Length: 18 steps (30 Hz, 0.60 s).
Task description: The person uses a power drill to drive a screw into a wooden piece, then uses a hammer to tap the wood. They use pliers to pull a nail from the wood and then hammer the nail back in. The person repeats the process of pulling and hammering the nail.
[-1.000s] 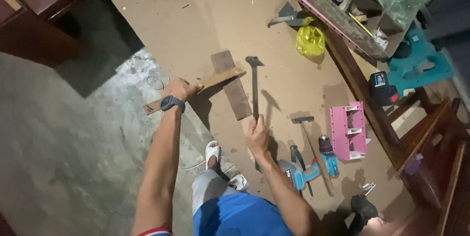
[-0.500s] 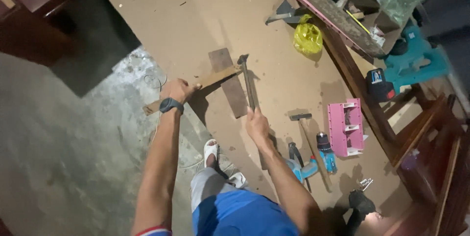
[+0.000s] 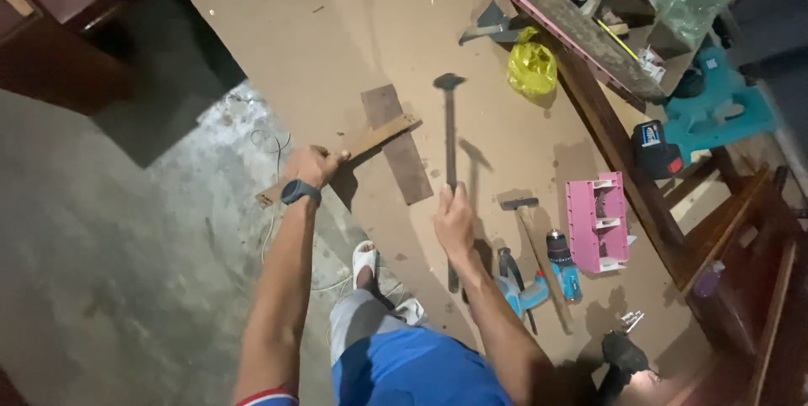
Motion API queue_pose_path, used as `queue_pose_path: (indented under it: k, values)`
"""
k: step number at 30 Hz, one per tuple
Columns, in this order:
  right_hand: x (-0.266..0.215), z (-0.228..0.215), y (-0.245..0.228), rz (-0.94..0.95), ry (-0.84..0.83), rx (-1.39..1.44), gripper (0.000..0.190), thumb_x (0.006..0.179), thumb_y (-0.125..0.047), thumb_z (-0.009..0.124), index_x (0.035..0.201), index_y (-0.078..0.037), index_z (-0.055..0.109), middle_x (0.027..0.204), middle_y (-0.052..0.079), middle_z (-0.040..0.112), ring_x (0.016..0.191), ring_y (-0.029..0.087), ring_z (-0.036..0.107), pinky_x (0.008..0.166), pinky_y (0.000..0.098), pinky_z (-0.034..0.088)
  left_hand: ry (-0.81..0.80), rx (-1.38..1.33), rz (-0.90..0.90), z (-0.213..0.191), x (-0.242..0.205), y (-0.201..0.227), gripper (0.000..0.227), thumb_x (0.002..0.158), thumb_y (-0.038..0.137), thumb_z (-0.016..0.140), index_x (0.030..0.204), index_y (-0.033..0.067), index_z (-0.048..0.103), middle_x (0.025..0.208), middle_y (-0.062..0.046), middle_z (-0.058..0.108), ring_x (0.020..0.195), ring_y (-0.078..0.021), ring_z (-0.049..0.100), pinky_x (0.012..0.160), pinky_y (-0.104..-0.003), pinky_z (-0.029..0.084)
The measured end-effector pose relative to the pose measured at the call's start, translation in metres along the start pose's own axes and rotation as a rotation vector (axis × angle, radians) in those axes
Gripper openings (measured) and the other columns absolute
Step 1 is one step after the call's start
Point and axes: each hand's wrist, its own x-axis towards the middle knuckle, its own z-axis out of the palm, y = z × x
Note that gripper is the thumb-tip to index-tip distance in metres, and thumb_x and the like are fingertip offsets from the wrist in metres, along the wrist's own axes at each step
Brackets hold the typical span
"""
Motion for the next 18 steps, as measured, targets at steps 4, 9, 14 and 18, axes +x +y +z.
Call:
queue_pose_path:
  k: [4,9,14,18]
  values:
    - [0.002,0.02,0.019,-0.037,0.043,-0.103,0.054,0.111,-0.038,0.038,0.128,0.009,0.059,0.112,0.035,0.068,0.107,0.052,0.067,0.086,0.0589,0.055,-0.006,0.016,-0.015,-0.012,-0.014,0.013,0.048,0.083,0.052,0.063,0.088,0.0085,0.082,0.088,-0.017,0.078,0.097,-0.041,0.074,0.083,-0.048,0.058]
    - [0.032,0.037,0.054,0.086,-0.066,-0.26,0.052,0.107,-0.039,0.036,0.111,0.003,0.065,0.099,0.034,0.07,0.101,0.053,0.069,0.083,0.0634,0.054,-0.013,0.039,-0.011,-0.01,-0.012,0.01,0.044,0.085,0.051,0.06,0.083,0.0122,0.081,0.084,-0.016,0.076,0.092,-0.037,0.075,0.08,-0.044,0.058]
    - [-0.006,0.0,0.009,-0.025,-0.017,-0.049,0.043,0.109,-0.038,0.038,0.117,-0.003,0.06,0.099,0.028,0.069,0.101,0.051,0.069,0.081,0.0582,0.056,0.057,-0.026,-0.051,-0.007,-0.032,0.017,0.038,0.079,0.051,0.062,0.074,0.0167,0.078,0.072,-0.012,0.072,0.081,-0.0357,0.075,0.068,-0.043,0.055]
    - [-0.016,0.0,0.015,0.04,-0.039,-0.053,0.034,0.105,-0.039,0.045,0.111,-0.011,0.061,0.096,0.025,0.07,0.099,0.049,0.068,0.083,0.0589,0.053,0.115,-0.123,-0.075,0.011,-0.031,-0.002,0.041,0.082,0.046,0.059,0.073,0.0097,0.077,0.071,-0.019,0.07,0.081,-0.0396,0.074,0.064,-0.044,0.052]
